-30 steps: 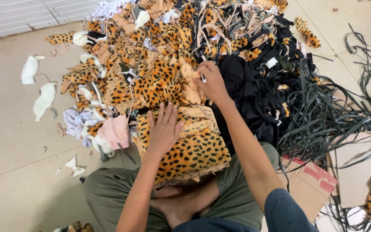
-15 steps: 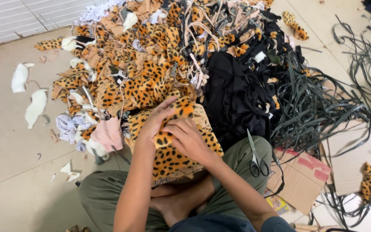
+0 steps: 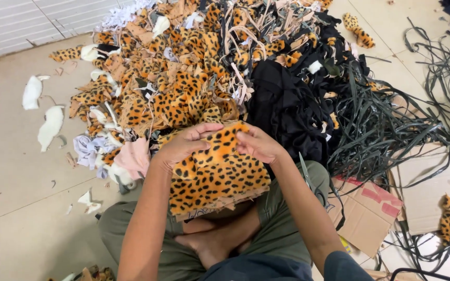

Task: The person assembles textile products by layering leopard-print fabric pieces over a cardboard template, cutting black elastic strips with shears, and attaching the strips to the fabric pieces.

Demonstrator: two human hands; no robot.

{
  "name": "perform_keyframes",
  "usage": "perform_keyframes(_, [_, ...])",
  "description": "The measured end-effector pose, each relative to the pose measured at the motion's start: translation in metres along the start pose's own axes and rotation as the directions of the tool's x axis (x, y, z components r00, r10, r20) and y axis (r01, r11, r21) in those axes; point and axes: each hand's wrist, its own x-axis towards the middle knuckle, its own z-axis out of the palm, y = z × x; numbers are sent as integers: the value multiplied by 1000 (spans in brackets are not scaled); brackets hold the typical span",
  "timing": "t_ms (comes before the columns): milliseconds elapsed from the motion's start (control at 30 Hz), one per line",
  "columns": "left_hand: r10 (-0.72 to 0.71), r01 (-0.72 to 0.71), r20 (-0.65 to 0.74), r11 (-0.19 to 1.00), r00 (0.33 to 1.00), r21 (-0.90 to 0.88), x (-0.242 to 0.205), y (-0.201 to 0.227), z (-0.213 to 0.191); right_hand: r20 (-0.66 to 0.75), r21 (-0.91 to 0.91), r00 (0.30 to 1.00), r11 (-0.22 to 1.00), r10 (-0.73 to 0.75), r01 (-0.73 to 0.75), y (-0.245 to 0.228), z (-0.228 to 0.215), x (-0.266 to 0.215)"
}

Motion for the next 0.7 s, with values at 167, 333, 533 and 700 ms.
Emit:
perform_keyframes(167, [-359, 368, -110, 925, 927, 88, -36, 13, -9, -186, -222, 982, 973, 21, -63, -7, -14, -2])
perform_keyframes(333, [-447, 501, -242, 828, 861, 253, -60, -3, -20, -346, -429, 938, 884, 27, -184, -26, 10, -25])
perform_keyframes(533, [-295, 475, -372, 524, 880, 707, -68, -26, 11, -294, -403, 954, 913, -65, -62, -11, -1, -24])
perform_keyframes(700, [-137, 422, -403, 421, 905, 803, -77, -11, 35, -402, -260, 915, 963, -43, -69, -31, 20, -36])
